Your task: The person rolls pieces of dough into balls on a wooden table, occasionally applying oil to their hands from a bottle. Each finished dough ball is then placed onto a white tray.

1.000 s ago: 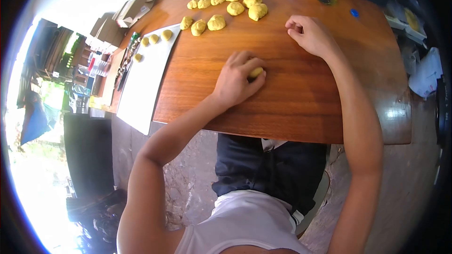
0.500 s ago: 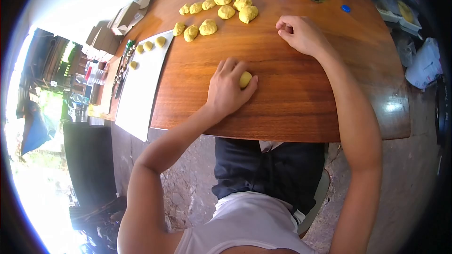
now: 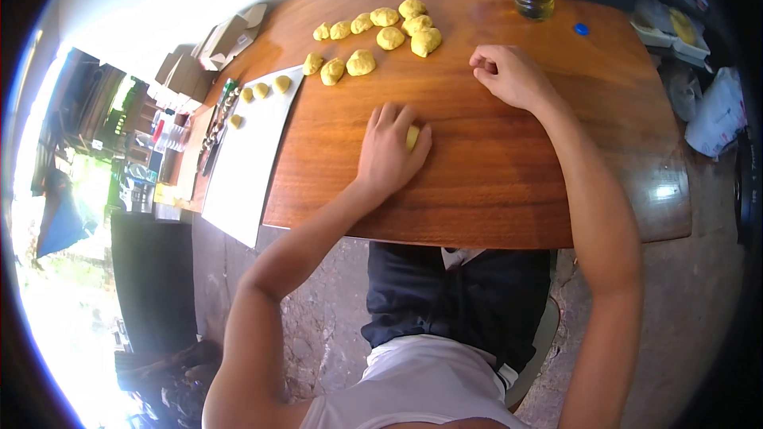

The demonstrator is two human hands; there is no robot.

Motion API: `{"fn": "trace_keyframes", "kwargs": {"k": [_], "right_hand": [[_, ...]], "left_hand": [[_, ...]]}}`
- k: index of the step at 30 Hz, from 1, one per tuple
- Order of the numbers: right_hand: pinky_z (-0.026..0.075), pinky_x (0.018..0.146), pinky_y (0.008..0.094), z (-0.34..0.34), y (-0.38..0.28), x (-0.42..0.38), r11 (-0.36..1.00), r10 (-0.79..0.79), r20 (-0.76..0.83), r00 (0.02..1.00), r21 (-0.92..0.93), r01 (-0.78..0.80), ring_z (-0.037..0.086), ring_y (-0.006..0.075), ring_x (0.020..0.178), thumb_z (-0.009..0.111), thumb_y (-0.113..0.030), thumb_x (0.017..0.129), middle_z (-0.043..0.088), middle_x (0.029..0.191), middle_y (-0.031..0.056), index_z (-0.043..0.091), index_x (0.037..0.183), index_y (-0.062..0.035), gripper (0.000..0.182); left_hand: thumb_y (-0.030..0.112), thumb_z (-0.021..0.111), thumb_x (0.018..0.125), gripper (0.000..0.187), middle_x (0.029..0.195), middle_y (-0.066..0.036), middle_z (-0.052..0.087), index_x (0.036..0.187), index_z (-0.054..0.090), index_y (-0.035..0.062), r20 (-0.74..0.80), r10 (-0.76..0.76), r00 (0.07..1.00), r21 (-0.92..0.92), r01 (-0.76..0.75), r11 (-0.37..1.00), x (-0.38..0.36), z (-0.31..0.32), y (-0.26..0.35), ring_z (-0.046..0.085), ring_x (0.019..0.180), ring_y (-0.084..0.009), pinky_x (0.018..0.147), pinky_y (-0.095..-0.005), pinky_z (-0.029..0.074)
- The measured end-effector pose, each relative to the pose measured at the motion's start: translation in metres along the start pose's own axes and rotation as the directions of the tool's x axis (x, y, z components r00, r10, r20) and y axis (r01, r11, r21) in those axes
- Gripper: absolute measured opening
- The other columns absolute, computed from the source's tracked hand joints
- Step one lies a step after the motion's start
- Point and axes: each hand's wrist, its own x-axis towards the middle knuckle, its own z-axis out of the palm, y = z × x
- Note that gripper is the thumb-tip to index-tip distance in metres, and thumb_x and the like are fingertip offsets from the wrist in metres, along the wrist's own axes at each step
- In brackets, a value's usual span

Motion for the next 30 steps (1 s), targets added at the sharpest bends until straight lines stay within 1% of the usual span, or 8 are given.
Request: {"fn": "trace_keyframes", "kwargs": {"k": [2,6,10,15,20,22,27,30], "right_hand": [[0.053,0.070,0.0382,0.004,0.001,0.002,1.000,-0.029,0.006,1.000,-0.001,0.029,0.068,0.0256,0.075,0.070,-0.012,0.091,0.070,0.080,0.0124,0.069,0.104,-0.0002,0.018],[0.053,0.070,0.0386,-0.001,-0.005,-0.001,1.000,0.017,-0.008,1.000,-0.012,-0.017,0.068,0.0263,0.076,0.071,-0.012,0.091,0.070,0.080,0.0127,0.069,0.104,-0.0011,0.017],[0.053,0.070,0.0394,0.000,0.000,-0.002,1.000,0.007,-0.023,1.000,0.004,-0.007,0.068,0.0271,0.075,0.071,-0.012,0.091,0.070,0.080,0.0129,0.070,0.105,-0.0016,0.017],[0.053,0.069,0.0399,0.004,-0.001,0.001,1.000,-0.015,0.010,1.000,0.026,0.015,0.067,0.0267,0.074,0.070,-0.011,0.091,0.070,0.081,0.0127,0.070,0.104,-0.0017,0.016],[0.053,0.069,0.0392,0.000,0.000,0.000,1.000,0.006,-0.011,1.000,-0.016,-0.006,0.067,0.0262,0.073,0.069,-0.012,0.091,0.070,0.081,0.0119,0.069,0.104,-0.0015,0.016],[0.053,0.069,0.0391,-0.001,-0.001,-0.001,1.000,0.006,-0.016,1.000,-0.016,-0.006,0.067,0.0263,0.073,0.070,-0.012,0.091,0.070,0.081,0.0119,0.069,0.104,-0.0016,0.016],[0.053,0.070,0.0391,-0.001,0.001,-0.002,1.000,0.004,-0.005,1.000,-0.005,-0.004,0.067,0.0267,0.075,0.070,-0.013,0.091,0.070,0.081,0.0122,0.070,0.104,-0.0023,0.016],[0.053,0.071,0.0393,0.005,0.002,0.003,1.000,-0.022,0.011,1.000,-0.006,0.022,0.068,0.0272,0.076,0.069,-0.013,0.091,0.070,0.081,0.0126,0.070,0.104,-0.0023,0.017]], "left_hand": [[0.009,0.069,0.088,0.011,0.101,-0.019,0.061,0.093,0.065,0.0006,-0.051,-0.089,0.995,-0.208,0.077,0.975,0.030,0.026,-0.007,0.060,0.096,-0.0394,0.087,-0.0479,0.050],[0.009,0.070,0.088,0.010,0.098,-0.019,0.061,0.090,0.065,0.0010,-0.072,-0.026,0.997,-0.223,0.009,0.975,0.047,0.043,0.027,0.060,0.094,-0.0397,0.086,-0.0481,0.051],[0.011,0.072,0.086,0.011,0.095,-0.018,0.062,0.090,0.066,0.0018,-0.087,0.109,0.990,-0.195,-0.124,0.973,-0.006,0.010,0.031,0.060,0.093,-0.0396,0.085,-0.0482,0.051],[0.012,0.073,0.085,0.015,0.096,-0.018,0.063,0.093,0.067,0.0019,-0.077,0.036,0.996,-0.089,-0.043,0.995,0.018,0.014,0.009,0.061,0.094,-0.0386,0.085,-0.0473,0.052],[0.012,0.073,0.085,0.016,0.098,-0.017,0.062,0.094,0.066,0.0013,-0.098,0.155,0.983,-0.258,-0.175,0.950,0.048,0.044,0.037,0.060,0.096,-0.0374,0.086,-0.0450,0.051],[0.011,0.072,0.086,0.014,0.100,-0.017,0.062,0.094,0.066,0.0012,-0.021,0.134,0.991,-0.196,-0.135,0.971,0.024,0.030,0.045,0.060,0.099,-0.0369,0.087,-0.0449,0.052],[0.012,0.072,0.087,0.012,0.095,-0.017,0.063,0.091,0.066,0.0019,-0.023,0.050,0.998,-0.104,-0.052,0.993,0.000,0.005,0.022,0.063,0.095,-0.0384,0.086,-0.0457,0.052],[0.013,0.072,0.087,0.013,0.093,-0.017,0.063,0.090,0.066,0.0020,-0.033,-0.144,0.989,-0.090,0.141,0.986,0.034,0.022,0.003,0.063,0.091,-0.0390,0.084,-0.0456,0.052]]}}
